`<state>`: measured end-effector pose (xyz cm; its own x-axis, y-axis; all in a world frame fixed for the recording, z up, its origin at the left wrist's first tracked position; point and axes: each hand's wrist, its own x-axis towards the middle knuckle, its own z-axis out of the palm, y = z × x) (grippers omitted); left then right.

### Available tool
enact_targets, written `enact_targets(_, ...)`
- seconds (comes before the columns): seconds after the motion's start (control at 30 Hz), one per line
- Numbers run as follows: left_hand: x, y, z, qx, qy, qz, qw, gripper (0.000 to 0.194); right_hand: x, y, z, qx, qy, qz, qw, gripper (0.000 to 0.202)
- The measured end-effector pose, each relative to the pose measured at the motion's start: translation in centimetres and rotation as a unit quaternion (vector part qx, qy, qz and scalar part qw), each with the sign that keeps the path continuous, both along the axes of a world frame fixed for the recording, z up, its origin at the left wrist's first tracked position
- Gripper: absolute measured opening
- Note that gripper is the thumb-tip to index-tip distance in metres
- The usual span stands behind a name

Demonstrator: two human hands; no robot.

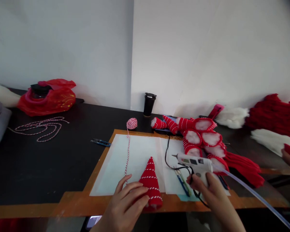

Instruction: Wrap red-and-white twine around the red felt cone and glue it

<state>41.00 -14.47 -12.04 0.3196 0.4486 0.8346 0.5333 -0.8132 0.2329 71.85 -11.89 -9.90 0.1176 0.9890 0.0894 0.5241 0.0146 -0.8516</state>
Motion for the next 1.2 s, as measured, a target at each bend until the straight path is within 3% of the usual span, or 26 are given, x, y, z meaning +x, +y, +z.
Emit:
enact_targets(0.17, 0.1, -0.1, 1.5, 0.001, 0.019, -0.006, 1.000, 0.024, 3.7, 2.5, -0.4, 0.027, -0.106, -0.065, 0.992, 0.037)
enact_targets(0.27, 0.2, -0.1, 1.1, -0.002, 0.011, -0.012, 1.000, 0.025, 2.5, 1.7, -1.1, 0.109, -0.211, -0.160, 0.958, 0.045)
enact_targets(0.3, 0.2, -0.1, 0.9, -0.007, 0.009, -0.012, 1.000, 0.026, 1.6, 1.2, -1.3, 0.143, -0.252, -0.163, 0.943, 0.042)
enact_targets(0.37, 0.2, -0.2, 0.5, -0.015, 0.007, -0.008, 1.000, 0.027, -0.6, 0.2, -1.9, 0.183, -0.321, -0.091, 0.925, 0.031)
enact_targets(0.47, 0.2, -0.3, 0.3, -0.019, 0.003, 0.002, 1.000, 0.027, -3.3, -0.6, -3.0, 0.154, -0.391, 0.036, 0.907, 0.021)
enact_targets(0.6, 0.1, -0.5, 0.1, -0.016, -0.002, 0.002, 1.000, 0.028, -4.3, -0.4, -4.0, 0.130, -0.472, 0.019, 0.872, 0.034)
enact_targets(0.7, 0.3, -0.5, -0.2, -0.010, 0.004, 0.014, 1.000, 0.032, -4.1, -0.1, -4.3, 0.133, -0.491, 0.018, 0.861, 0.050)
enact_targets(0.83, 0.7, -0.4, -0.4, 0.014, 0.007, 0.027, 1.000, 0.028, -4.1, -0.5, -4.0, 0.128, -0.435, 0.014, 0.891, 0.055)
enact_targets(1.0, 0.9, -0.3, -0.1, 0.026, 0.006, 0.031, 0.999, 0.025, -5.6, -3.1, -2.2, 0.167, -0.172, 0.065, 0.969, 0.035)
enact_targets(1.1, 0.9, -0.2, 0.0, 0.023, 0.019, 0.032, 0.999, 0.025, -7.4, -5.0, -1.4, 0.165, -0.054, 0.095, 0.980, 0.026)
enact_targets(1.2, 0.8, -0.1, 0.1, 0.023, 0.025, 0.025, 0.999, 0.024, -9.2, -5.8, -1.5, 0.182, 0.009, 0.099, 0.978, 0.031)
